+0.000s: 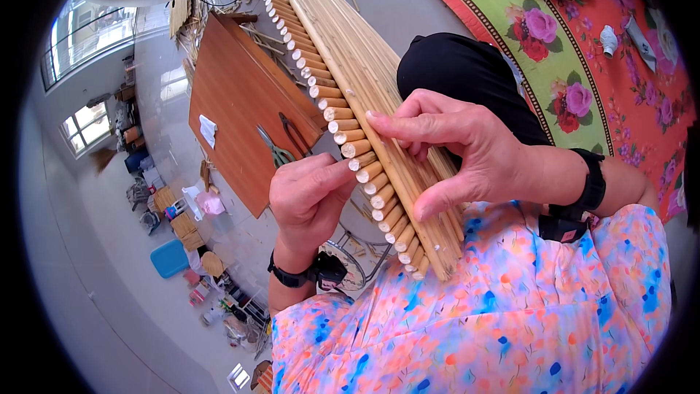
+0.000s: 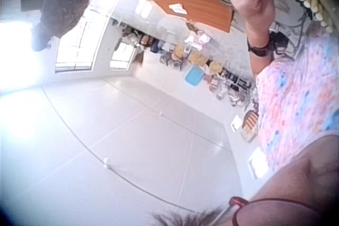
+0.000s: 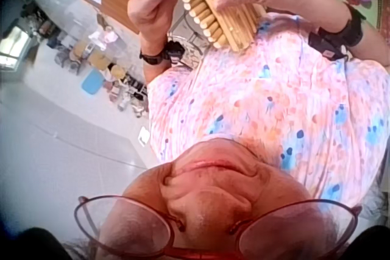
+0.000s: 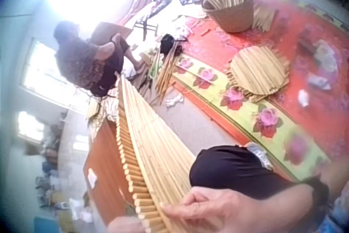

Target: The person is seated on the floor, weaving a fan-shaped bamboo object. They use a needle and thread to bind the bamboo strips together, occasionally using pliers to adjust the structure.

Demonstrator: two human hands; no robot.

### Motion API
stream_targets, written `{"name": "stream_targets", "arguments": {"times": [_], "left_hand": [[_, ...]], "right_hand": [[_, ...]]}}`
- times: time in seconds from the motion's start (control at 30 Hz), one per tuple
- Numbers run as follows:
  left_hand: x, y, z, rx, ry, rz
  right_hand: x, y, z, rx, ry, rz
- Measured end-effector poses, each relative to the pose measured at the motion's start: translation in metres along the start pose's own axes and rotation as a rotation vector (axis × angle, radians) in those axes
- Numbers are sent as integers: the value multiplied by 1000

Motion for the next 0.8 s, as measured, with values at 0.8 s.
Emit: {"name": "stream_targets", "arguments": {"times": [0.8], "left_hand": [[12,14,-2,258,-185,140]], "right_hand": [[38,-68,-19,-973,-230,-287]]}}
Point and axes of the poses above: each hand's wrist, its own x-axis towards the middle knuckle, its own z-axis out of the palm, y = z × x, the point moved 5 cm from there along x, towards the middle knuckle, and after that the axes turned 12 degrees about -y, right-handed, at the moved point
